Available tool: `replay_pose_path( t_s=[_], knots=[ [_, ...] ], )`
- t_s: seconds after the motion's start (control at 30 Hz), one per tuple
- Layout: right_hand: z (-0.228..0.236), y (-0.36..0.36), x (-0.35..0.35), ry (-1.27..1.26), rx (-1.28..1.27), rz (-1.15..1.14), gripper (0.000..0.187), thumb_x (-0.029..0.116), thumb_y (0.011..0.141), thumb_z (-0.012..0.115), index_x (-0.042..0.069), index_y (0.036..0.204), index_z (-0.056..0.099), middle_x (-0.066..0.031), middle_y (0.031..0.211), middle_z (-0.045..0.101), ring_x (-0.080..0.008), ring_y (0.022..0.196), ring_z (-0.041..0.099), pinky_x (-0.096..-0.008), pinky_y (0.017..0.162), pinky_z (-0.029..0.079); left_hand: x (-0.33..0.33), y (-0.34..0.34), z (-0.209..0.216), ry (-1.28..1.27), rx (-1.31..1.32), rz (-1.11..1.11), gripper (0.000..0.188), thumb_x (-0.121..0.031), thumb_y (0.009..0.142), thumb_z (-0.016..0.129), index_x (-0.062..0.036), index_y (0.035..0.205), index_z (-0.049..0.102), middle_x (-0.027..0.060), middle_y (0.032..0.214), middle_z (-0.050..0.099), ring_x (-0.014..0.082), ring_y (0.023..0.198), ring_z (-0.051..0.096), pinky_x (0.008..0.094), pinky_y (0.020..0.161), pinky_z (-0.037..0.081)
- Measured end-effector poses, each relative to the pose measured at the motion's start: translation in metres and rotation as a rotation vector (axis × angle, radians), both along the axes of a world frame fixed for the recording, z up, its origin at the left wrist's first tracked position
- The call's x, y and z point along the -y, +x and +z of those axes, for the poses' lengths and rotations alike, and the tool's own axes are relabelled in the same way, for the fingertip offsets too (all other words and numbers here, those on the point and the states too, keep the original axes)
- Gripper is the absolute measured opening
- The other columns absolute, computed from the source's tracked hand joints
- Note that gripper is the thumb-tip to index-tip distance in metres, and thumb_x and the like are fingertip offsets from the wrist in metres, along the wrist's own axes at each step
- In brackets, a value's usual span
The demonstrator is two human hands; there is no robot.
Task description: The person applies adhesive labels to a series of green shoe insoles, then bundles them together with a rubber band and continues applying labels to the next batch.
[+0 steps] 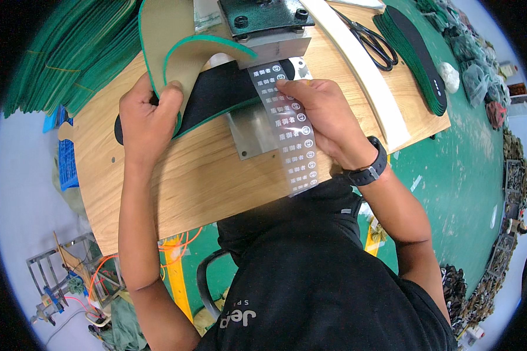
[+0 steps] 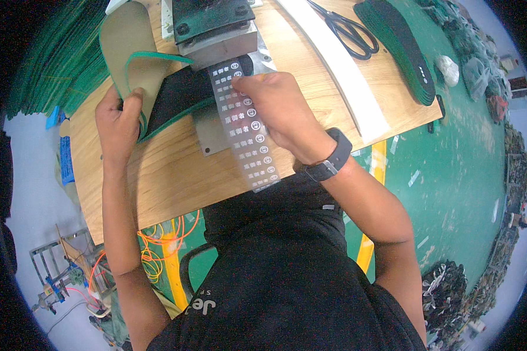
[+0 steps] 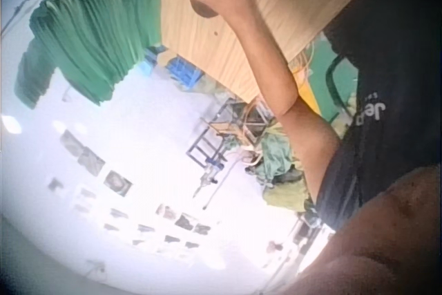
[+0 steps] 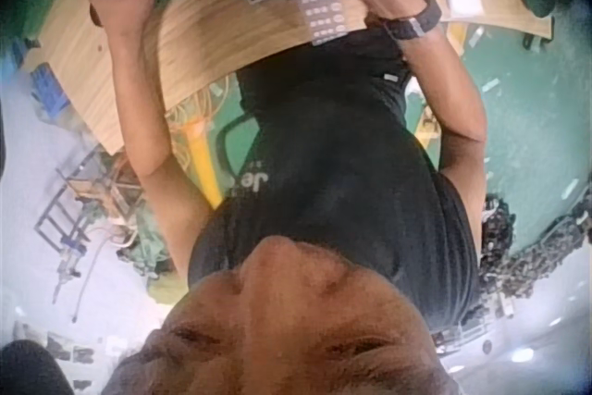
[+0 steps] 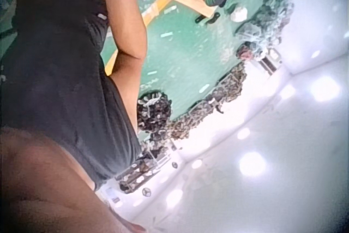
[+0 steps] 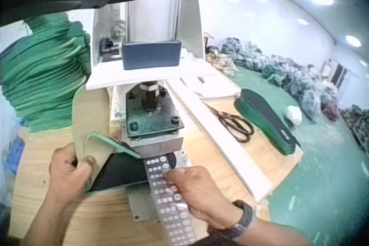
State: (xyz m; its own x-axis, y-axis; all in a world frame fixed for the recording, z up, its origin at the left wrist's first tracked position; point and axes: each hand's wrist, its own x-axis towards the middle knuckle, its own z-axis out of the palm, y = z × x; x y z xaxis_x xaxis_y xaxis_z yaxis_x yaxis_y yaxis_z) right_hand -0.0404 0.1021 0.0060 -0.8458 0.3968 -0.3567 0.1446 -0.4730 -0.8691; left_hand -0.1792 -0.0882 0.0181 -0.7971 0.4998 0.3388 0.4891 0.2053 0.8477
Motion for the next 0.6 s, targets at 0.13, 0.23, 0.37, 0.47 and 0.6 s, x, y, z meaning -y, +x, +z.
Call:
replay_pose_path(
  t_s=[0.13,0.23,0.37,0.47,0.6],
  knots=[
    [0.000,0.000,0.000,0.002,0.015,0.001,0.023,0.014,0.087,0.058,-0.002,0.072,0.061,-0.0073,0.064,0.062,-0.0117,0.050,0.057,-0.0236,0.045,0.043,0.000,0.001,0.002,-0.032,-0.019,0.001,0.019,-0.011,0.081,0.056,0.0030,0.092,0.062,-0.0009,0.070,0.057,0.0053,0.065,0.046,0.0221,0.060,0.041],
    [-0.002,-0.001,0.001,0.017,0.011,0.013,0.024,0.014,0.088,0.057,-0.002,0.071,0.062,-0.0067,0.063,0.062,-0.0114,0.050,0.056,-0.0236,0.046,0.043,-0.001,0.003,0.000,-0.043,-0.034,0.067,0.020,-0.013,0.081,0.058,0.0016,0.094,0.063,-0.0001,0.069,0.057,0.0057,0.065,0.046,0.0222,0.061,0.041],
    [-0.004,-0.002,0.001,0.087,0.012,0.007,0.027,0.017,0.089,0.057,-0.001,0.071,0.062,-0.0061,0.064,0.062,-0.0114,0.049,0.056,-0.0237,0.046,0.042,-0.004,0.009,0.004,-0.205,-0.078,0.059,0.021,-0.016,0.081,0.060,-0.0010,0.095,0.064,0.0061,0.067,0.058,0.0104,0.062,0.050,0.0240,0.062,0.043],
    [-0.004,-0.002,0.001,0.108,0.029,0.025,0.027,0.019,0.090,0.057,-0.001,0.072,0.062,-0.0064,0.065,0.062,-0.0110,0.050,0.056,-0.0234,0.046,0.042,-0.004,0.008,0.002,-0.292,-0.164,-0.025,0.027,-0.021,0.079,0.065,-0.0029,0.099,0.063,0.0121,0.075,0.060,0.0202,0.067,0.056,0.0290,0.067,0.045],
    [0.004,0.003,0.004,0.061,0.028,0.003,0.027,0.020,0.090,0.057,-0.002,0.074,0.062,-0.0064,0.067,0.062,-0.0108,0.052,0.056,-0.0230,0.048,0.043,-0.011,0.010,0.005,-0.412,-0.366,-0.137,0.048,-0.030,0.069,0.076,-0.0051,0.107,0.059,0.0184,0.093,0.061,0.0349,0.088,0.058,0.0393,0.076,0.046]
  ],
)
